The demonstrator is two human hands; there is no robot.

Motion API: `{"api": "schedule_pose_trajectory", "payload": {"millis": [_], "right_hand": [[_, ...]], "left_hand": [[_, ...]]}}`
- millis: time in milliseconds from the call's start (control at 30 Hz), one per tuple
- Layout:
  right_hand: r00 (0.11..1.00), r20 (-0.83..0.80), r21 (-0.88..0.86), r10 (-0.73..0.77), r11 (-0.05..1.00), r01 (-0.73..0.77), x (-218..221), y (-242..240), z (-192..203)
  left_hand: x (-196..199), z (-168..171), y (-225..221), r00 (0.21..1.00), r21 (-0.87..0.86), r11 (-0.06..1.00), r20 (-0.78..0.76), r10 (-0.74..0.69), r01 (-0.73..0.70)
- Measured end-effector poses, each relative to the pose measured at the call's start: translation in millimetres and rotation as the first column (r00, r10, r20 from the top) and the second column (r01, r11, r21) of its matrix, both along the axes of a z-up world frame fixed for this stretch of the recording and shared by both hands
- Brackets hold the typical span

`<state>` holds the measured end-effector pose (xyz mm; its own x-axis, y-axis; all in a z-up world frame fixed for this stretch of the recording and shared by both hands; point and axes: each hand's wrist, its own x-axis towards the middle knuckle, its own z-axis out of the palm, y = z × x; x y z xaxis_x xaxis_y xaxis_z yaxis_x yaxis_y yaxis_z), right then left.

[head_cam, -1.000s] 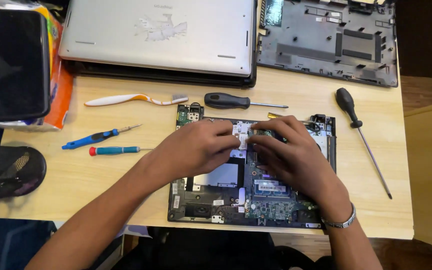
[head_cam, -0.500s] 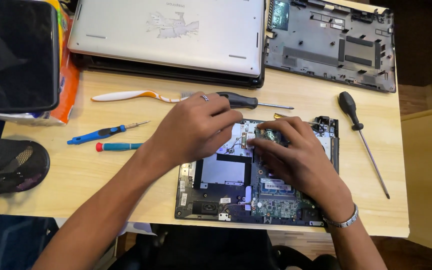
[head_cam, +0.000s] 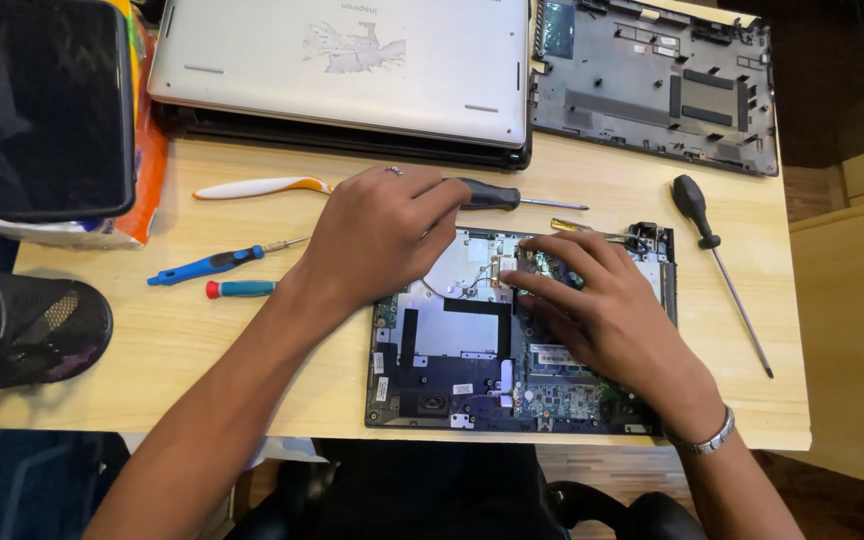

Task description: Connecting internal ribbon cables to a motherboard and reassembling the laptop chassis.

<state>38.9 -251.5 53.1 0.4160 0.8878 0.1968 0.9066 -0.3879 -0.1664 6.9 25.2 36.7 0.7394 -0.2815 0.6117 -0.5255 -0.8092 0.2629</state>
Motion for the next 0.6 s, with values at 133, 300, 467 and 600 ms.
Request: {"api": "schedule_pose_trajectory", "payload": {"millis": [133, 300, 467, 600], "right_hand": [[1.0, -0.006, 0.005, -0.012, 1.0, 0.012, -4, 7, 9], [0.99, -0.143, -0.032, -0.012, 0.999, 0.008, -2, -3, 9], [0.968, -0.216, 0.221, -0.125, 0.96, 0.173, 5, -40, 31], [0.922, -0.186, 0.292, -0.339, 0.877, 0.381, 24, -76, 38]], "left_hand": [[-1, -5, 0, 1.0, 0.019, 1.0, -0.021, -0.002, 0.002], [0, -6, 0, 0.992, 0.056, 0.997, -0.112, -0.052, 0.058], [-1, 6, -6, 0.987, -0.018, 0.989, -0.063, -0.146, 0.146], [1, 3, -4, 0.991, -0.029, 0.994, -0.083, -0.11, 0.108]]}}
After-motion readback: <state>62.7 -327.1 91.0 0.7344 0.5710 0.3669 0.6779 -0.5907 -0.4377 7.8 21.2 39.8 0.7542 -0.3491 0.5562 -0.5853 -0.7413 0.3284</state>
